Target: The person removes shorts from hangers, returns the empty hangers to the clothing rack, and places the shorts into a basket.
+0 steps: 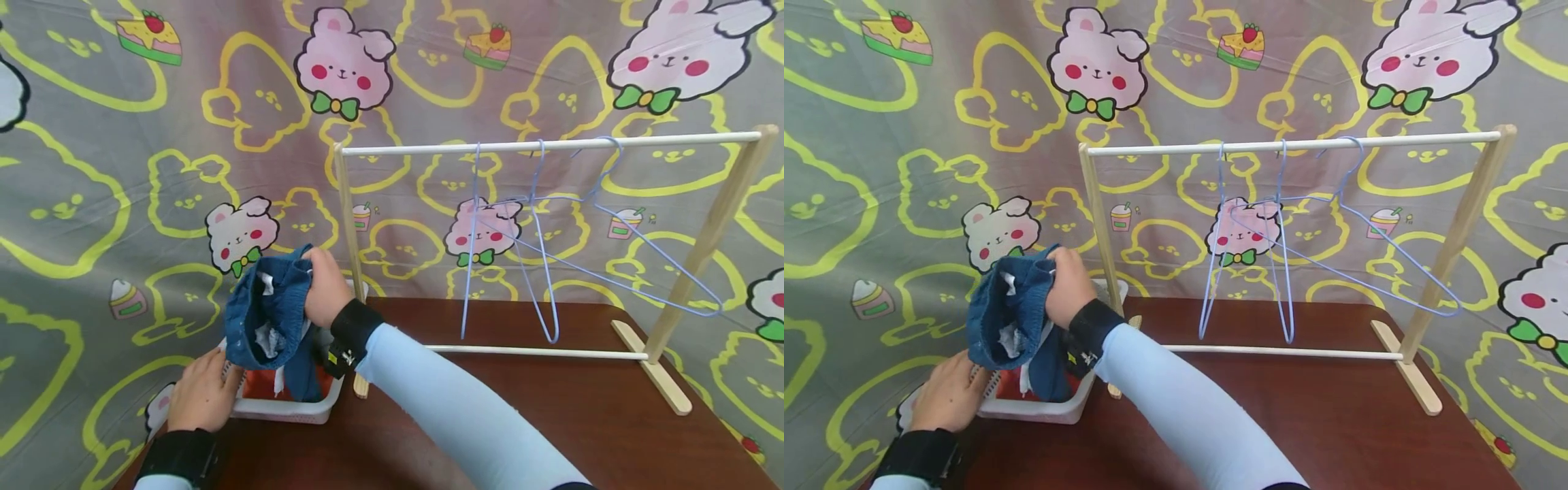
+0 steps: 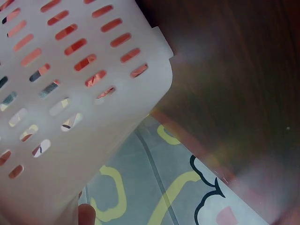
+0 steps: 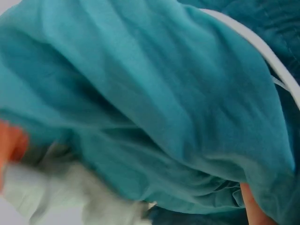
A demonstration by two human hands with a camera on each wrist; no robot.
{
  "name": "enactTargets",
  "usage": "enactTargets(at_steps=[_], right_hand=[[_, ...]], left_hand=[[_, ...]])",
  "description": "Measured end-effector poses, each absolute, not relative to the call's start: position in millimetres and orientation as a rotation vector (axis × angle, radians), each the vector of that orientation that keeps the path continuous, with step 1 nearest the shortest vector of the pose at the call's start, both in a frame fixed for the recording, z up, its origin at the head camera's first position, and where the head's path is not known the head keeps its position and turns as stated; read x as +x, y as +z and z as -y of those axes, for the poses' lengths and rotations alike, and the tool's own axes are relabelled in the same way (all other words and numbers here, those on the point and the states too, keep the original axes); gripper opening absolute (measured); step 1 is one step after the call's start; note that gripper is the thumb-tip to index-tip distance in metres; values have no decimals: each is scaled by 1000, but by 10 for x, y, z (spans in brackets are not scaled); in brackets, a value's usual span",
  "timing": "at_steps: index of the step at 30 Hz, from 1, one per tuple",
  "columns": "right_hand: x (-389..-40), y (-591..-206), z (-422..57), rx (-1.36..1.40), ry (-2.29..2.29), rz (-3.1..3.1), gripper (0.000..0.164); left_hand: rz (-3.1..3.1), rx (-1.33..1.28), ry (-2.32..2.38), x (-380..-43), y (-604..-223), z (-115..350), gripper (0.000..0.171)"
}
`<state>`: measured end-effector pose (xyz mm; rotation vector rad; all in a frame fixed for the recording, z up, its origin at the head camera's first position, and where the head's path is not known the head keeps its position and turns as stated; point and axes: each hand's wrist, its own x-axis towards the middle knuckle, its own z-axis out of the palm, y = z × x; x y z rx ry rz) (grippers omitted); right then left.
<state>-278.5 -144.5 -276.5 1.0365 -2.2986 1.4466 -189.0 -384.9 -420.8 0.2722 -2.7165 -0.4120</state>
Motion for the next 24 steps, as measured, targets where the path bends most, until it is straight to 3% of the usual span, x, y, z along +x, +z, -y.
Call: enactTargets(at_steps=[7,15,24], right_hand=[[-2844,-3078,1527,1021,981,2521,40],[-2830,-3412,1563,1108,515,2634,32],[-2892,-3720,1584,1213,231,2677,39]], left_hand=[[2695,279,-428,-1892,-4218,3827,52],[2672,273,-406,-1878,-4259,3813,43],[2682,289,-396,-1881,-4242,3830,40]])
